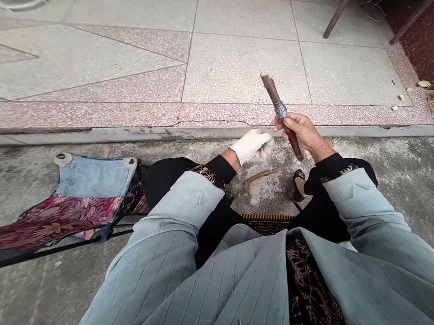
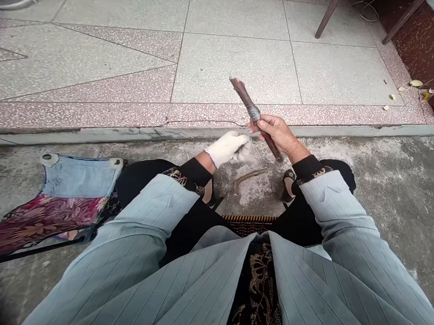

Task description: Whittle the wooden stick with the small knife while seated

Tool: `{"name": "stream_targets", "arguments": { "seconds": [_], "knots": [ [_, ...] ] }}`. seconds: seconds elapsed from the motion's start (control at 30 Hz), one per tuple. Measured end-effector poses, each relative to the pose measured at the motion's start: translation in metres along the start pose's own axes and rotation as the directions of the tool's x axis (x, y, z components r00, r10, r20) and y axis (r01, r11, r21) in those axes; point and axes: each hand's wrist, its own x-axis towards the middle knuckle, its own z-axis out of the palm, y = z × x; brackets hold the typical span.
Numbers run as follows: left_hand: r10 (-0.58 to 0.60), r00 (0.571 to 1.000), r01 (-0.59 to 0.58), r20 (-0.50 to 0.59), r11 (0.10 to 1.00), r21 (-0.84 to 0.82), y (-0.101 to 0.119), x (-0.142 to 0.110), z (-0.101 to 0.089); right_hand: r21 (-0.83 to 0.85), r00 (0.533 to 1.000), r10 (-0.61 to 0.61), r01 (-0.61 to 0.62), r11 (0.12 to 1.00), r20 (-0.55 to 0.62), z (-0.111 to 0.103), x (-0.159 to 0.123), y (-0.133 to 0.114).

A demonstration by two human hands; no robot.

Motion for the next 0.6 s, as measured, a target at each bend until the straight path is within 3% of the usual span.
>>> {"name": "stream_targets", "arguments": {
  "seconds": [0.07, 0.17, 0.3, 0.43, 0.6],
  "knots": [
    [0.0, 1.0, -0.003, -0.025, 0.992, -0.127, -0.003, 0.001, 0.002, 0.027, 1.0, 0.003, -0.002, 1.0, -0.03, 0.0, 0.001, 0.002],
    [0.092, 0.995, -0.099, -0.04, 0.964, -0.247, -0.005, 0.0, 0.002, 0.097, 0.991, 0.015, -0.003, 0.995, -0.131, -0.004, 0.004, 0.005],
    [0.224, 0.973, -0.188, 0.049, 0.903, -0.387, -0.005, -0.001, 0.0, 0.154, 0.965, 0.065, -0.026, 0.988, -0.253, -0.012, 0.008, 0.009],
    [0.301, 0.951, -0.233, 0.066, 0.843, -0.485, -0.003, -0.004, 0.0, 0.158, 0.963, 0.063, -0.021, 0.987, -0.263, -0.017, 0.009, 0.012],
    [0.298, 0.953, -0.235, 0.058, 0.846, -0.479, -0.001, -0.008, 0.002, 0.286, 0.966, 0.097, -0.025, 0.958, -0.239, -0.017, 0.011, 0.015]
  ]
}}
